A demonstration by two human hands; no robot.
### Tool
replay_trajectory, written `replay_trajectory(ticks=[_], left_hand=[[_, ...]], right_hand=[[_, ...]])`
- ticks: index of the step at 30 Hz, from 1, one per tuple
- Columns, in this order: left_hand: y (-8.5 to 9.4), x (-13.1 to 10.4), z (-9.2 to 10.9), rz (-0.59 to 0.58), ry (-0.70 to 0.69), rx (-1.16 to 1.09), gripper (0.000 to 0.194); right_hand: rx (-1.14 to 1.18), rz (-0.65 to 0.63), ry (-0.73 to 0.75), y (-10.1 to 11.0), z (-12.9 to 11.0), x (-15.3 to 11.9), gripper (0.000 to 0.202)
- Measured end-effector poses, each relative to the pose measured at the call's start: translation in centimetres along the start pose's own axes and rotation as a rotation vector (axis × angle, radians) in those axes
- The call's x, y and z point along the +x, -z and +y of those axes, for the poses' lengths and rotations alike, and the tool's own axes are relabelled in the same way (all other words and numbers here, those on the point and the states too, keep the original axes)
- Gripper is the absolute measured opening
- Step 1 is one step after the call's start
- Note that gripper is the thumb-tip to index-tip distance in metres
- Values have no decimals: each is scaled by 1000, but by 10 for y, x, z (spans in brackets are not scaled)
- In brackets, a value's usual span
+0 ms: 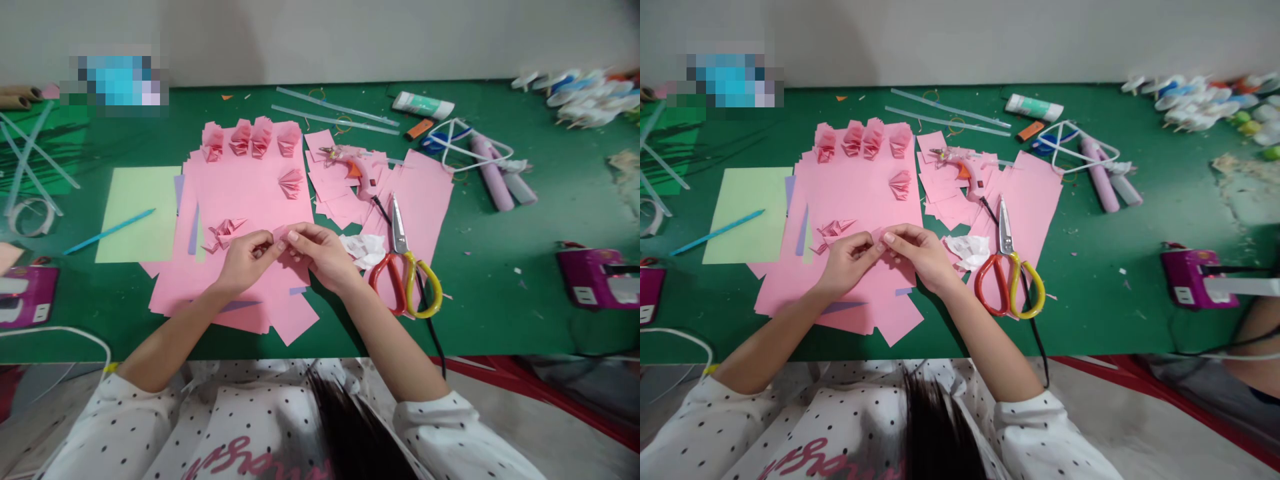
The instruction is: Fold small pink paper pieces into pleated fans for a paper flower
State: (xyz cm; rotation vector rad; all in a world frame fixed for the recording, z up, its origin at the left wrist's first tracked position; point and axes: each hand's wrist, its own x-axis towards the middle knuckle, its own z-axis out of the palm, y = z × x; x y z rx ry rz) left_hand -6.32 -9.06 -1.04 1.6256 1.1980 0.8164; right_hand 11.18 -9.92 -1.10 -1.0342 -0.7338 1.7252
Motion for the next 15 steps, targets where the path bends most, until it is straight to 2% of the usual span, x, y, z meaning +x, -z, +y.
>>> replay_trajectory(ticks=[8, 15], left_hand=[[2, 0, -3, 64, -78, -30, 49], [2, 1, -2, 81, -134, -35, 43]], right_hand=[[38, -24, -76, 0, -2, -1, 40], [27, -5, -40, -1, 0, 0, 36]])
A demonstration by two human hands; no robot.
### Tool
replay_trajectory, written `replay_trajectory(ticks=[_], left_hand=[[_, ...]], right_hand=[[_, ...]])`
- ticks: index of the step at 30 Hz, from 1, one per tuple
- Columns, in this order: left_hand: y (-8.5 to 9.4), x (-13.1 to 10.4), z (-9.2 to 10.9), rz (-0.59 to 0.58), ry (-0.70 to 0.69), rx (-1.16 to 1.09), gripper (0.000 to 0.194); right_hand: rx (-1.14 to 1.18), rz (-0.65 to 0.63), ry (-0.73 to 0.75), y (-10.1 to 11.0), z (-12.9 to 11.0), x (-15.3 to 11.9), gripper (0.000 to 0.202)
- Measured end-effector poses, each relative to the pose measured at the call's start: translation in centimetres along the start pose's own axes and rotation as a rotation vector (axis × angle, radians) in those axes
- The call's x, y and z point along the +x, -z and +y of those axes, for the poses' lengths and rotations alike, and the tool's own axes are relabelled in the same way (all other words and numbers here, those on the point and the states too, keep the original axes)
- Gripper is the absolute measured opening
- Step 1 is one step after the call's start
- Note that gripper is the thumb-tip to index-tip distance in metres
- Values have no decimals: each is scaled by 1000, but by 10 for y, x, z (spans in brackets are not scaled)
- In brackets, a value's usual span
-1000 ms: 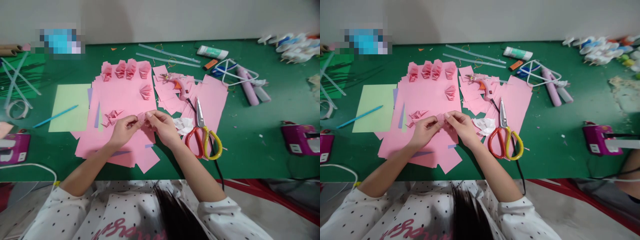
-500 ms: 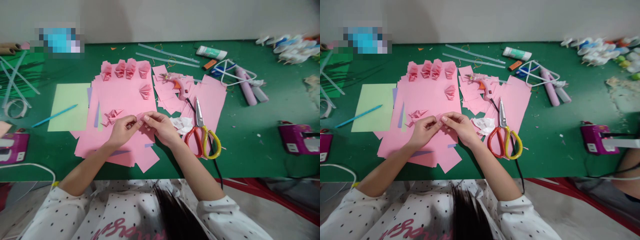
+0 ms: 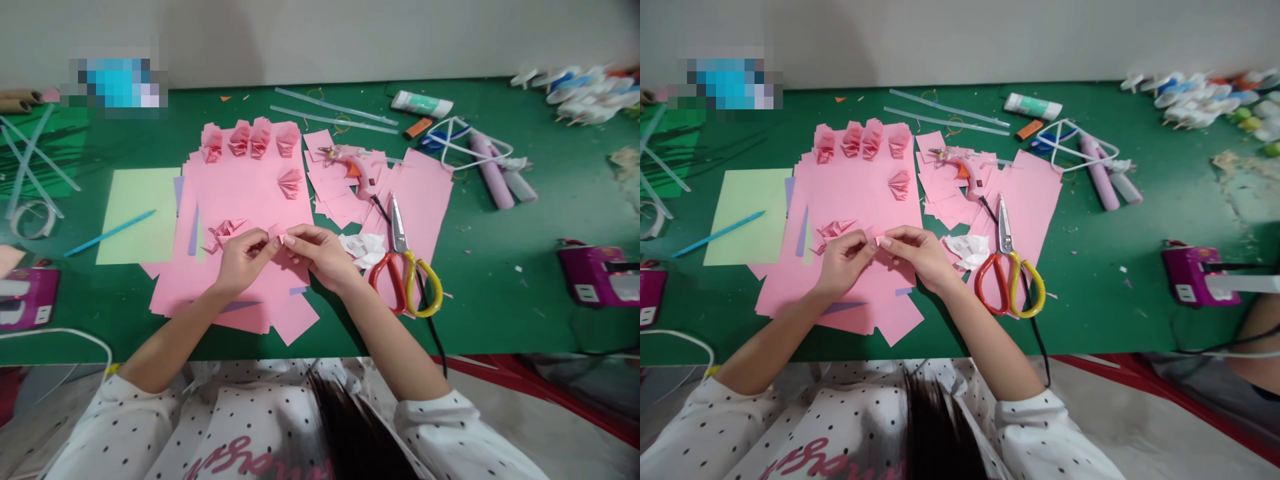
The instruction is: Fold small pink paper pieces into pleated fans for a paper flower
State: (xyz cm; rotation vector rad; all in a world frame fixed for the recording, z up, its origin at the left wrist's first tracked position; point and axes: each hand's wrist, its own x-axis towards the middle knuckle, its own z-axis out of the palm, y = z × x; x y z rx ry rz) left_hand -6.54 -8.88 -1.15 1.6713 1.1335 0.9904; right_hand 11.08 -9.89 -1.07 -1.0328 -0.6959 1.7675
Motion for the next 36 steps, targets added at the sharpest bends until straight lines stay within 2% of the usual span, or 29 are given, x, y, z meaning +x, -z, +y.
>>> replay_trajectory(ticks=[5, 12, 15, 23, 31, 36], left_hand=[[-1, 0, 1, 7, -61, 32, 39], [3, -2, 3, -28, -63, 39, 30], [5, -2, 1, 21, -54, 29, 26], [6, 0, 1, 73, -77, 57, 31], [9, -1, 4, -34, -2, -89, 35], [9, 0, 7, -21, 2, -98, 34]], right_hand=[[-26, 31, 36, 0, 2, 0, 36], [-98, 53, 70, -1, 1, -1, 41], [-149, 62, 131, -2, 0, -1, 37], [-228, 43, 207, -4, 0, -4, 37], [-257, 56, 225, -6, 0, -5, 38], [-251, 57, 219, -7, 0, -6, 37]])
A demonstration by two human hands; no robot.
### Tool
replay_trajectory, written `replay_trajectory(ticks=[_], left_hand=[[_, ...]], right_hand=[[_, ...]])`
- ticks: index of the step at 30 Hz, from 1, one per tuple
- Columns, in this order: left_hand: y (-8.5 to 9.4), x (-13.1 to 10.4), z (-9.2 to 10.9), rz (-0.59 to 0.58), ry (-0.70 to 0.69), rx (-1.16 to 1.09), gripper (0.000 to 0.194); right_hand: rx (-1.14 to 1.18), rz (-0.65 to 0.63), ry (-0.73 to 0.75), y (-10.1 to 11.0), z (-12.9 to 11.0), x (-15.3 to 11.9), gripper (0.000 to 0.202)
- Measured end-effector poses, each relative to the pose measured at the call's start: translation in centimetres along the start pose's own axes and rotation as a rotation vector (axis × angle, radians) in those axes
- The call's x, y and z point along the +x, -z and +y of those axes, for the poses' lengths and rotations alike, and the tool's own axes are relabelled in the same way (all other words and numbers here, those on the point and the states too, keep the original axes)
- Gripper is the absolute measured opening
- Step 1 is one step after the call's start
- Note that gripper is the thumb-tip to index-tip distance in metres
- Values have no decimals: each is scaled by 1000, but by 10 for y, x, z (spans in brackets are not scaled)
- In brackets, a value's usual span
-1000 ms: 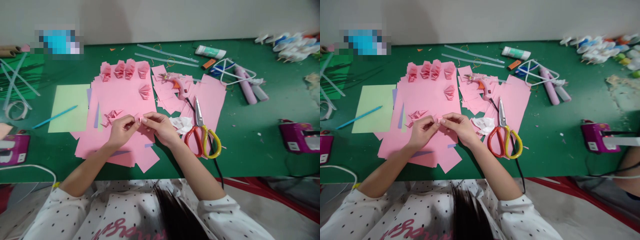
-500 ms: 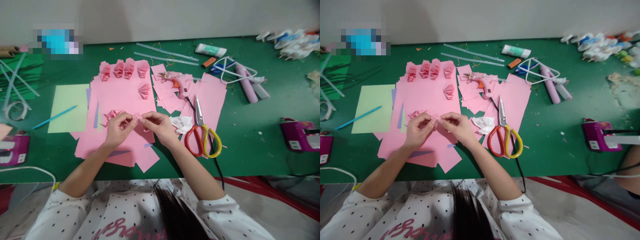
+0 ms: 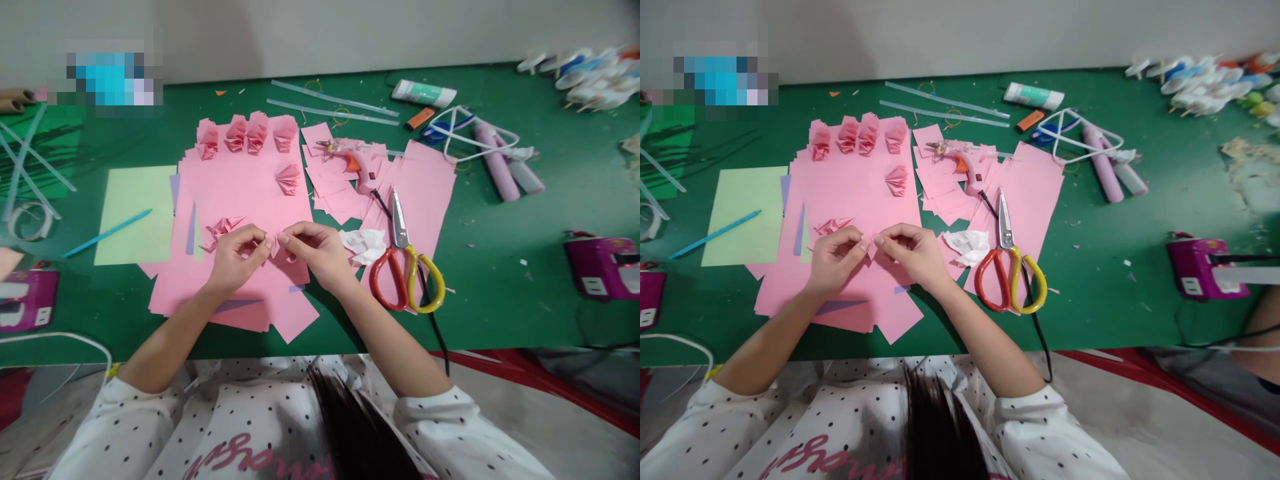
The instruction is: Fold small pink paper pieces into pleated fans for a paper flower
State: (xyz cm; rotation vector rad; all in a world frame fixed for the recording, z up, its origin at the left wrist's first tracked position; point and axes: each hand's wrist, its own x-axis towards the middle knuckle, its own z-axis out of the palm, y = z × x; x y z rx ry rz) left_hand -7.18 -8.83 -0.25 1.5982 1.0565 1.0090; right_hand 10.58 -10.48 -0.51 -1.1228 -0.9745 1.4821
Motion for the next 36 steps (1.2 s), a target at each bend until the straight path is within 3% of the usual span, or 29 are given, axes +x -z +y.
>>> replay_trajectory(ticks=[14, 36], left_hand=[[-3, -3, 3, -29, 137, -113, 30], [-1, 0, -1, -26, 198, -193, 35]], right_hand=[[-49, 0, 27, -3, 0, -3, 42], [-33, -72, -14, 0, -1, -1, 46]])
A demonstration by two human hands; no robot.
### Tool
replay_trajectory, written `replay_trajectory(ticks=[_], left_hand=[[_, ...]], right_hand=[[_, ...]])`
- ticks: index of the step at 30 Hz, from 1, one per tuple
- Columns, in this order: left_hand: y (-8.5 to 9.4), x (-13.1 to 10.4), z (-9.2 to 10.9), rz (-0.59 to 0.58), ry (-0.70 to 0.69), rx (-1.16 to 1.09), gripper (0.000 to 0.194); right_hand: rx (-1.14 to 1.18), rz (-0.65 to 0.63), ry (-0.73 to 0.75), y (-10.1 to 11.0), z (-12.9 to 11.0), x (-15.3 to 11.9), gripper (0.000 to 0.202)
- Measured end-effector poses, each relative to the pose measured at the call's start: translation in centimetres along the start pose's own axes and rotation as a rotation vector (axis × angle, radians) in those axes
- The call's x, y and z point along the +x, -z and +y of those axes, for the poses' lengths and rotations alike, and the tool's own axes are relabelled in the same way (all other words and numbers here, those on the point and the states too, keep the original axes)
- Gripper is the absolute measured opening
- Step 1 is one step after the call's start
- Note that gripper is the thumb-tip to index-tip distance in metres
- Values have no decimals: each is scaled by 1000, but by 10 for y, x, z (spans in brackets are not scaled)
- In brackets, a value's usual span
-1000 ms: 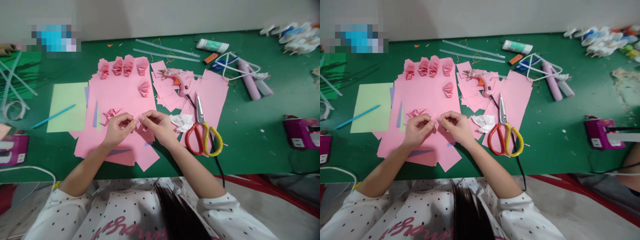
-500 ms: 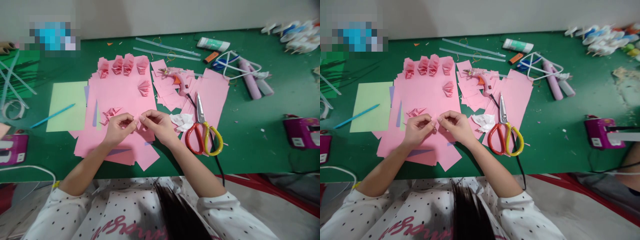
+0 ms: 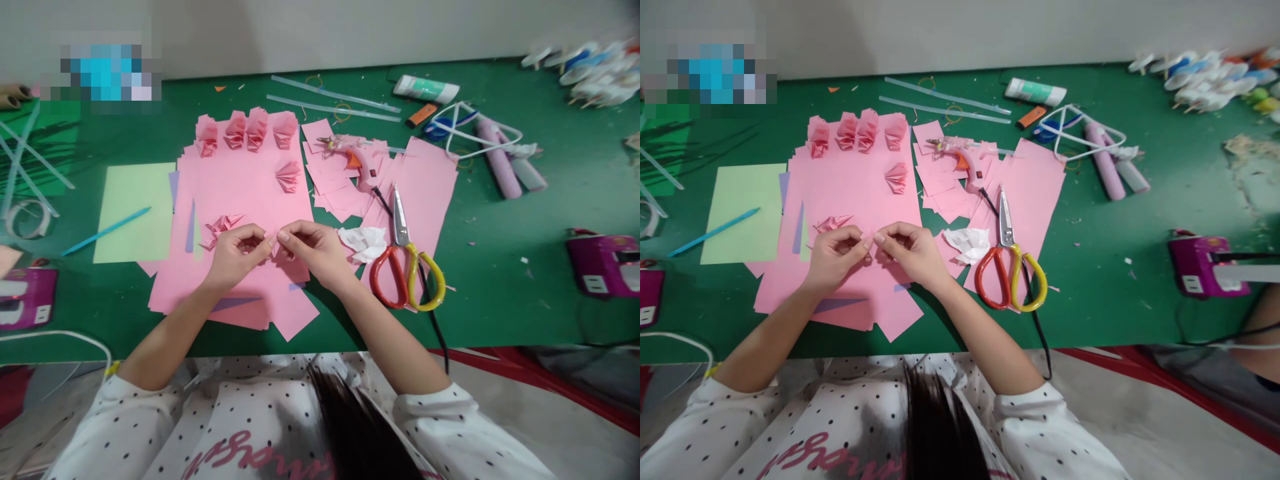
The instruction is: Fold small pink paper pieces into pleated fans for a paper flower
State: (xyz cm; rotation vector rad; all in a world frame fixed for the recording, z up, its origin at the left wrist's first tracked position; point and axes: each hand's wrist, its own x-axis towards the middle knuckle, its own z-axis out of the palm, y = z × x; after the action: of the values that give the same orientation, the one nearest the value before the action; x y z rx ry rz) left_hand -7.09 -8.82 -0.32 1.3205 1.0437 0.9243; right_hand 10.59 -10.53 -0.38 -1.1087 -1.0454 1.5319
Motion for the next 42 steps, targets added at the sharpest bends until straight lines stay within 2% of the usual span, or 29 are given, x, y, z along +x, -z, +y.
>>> replay_trajectory(ticks=[11, 20, 31, 34, 38, 42], left_hand=[[0, 1, -2, 5, 1, -2, 32], [3, 3, 2, 55, -22, 73, 28], [2, 3, -6, -25, -46, 75, 28], [2, 3, -7, 19, -118, 143, 32], [3, 3, -6, 133, -303, 367, 34], [3, 3, -7, 163, -441, 466, 29]], right_hand=[[53, 4, -45, -2, 1, -1, 42], [43, -21, -28, -3, 1, -2, 45], [33, 61, 31, 0, 6, 4, 44], [68, 55, 30, 0, 6, 3, 42], [137, 34, -5, -1, 6, 3, 42], [154, 42, 10, -1, 8, 3, 36]])
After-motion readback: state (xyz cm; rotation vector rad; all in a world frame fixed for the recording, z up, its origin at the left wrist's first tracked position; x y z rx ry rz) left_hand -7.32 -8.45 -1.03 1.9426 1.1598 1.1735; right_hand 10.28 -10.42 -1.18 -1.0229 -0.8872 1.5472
